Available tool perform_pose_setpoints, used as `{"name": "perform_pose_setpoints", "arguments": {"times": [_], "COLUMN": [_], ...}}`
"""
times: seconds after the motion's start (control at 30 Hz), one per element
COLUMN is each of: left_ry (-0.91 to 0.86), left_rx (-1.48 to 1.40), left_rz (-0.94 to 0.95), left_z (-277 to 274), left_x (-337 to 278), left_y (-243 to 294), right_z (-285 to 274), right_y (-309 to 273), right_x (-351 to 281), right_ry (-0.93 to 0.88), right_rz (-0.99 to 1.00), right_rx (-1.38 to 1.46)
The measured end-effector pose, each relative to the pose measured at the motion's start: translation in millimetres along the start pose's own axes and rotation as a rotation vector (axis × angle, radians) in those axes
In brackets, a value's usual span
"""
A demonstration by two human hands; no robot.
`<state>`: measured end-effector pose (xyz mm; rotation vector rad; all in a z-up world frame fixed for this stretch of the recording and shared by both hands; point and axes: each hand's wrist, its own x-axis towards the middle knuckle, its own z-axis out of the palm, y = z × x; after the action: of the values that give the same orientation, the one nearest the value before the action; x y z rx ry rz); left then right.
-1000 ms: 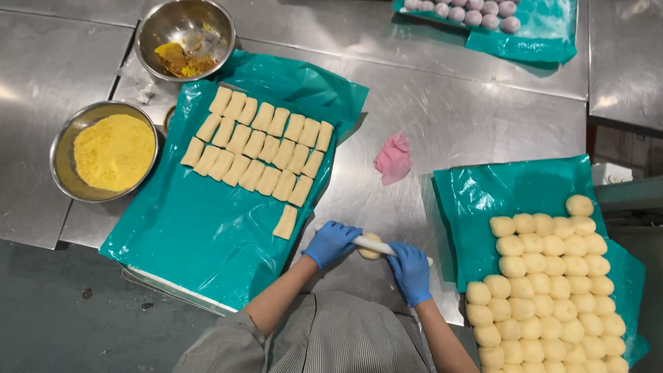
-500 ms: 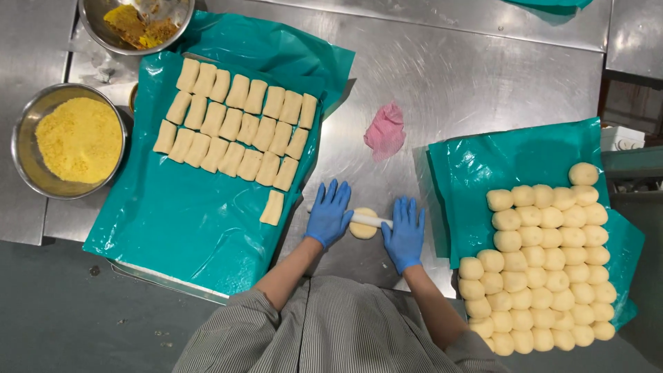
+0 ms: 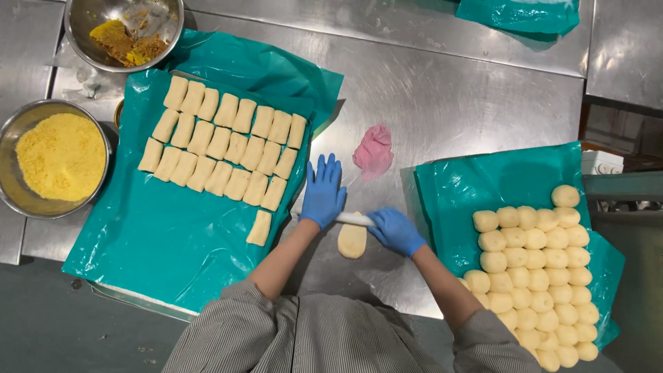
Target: Rolling and shaping small pieces of dough into folded rectangles using a rolling pin on a commercial kitchen table.
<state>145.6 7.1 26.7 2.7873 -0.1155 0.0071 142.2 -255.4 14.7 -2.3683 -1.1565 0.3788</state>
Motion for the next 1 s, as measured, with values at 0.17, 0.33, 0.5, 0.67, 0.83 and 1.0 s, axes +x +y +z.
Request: {"name": "perform_pose_setpoints", "arguments": {"times": [0.17,0.33,0.5,0.67,0.83,1.0], "left_ry": [-0.089,0.063,0.016,-0.116,-0.23,-0.253], "left_rx": [-0.052,-0.144,-0.118,-0.117,-0.078,-0.143], "left_rz": [-0.048,0.01,0.083,0.007,-0.01,0.06], "left_z": [10,16,23,16,2,2], "left_x": [-51,-20,-31,-86,-157,-208], "left_y": [5,-3,-4,10,26,25], "right_z": [0,-3,12,40,80,95], "right_y": [-50,-22,-21,-67,-110,-131], "right_x": [-24,-1,1,-45,-94,-123], "right_ry": [0.262,0.474,0.469,0.309,0.203,0.289], "right_rz": [0.158,0.364,0.366,0.559,0.599,0.471], "right_rx": [0.187,0.194,-0.094,-0.149,-0.256,-0.19]}}
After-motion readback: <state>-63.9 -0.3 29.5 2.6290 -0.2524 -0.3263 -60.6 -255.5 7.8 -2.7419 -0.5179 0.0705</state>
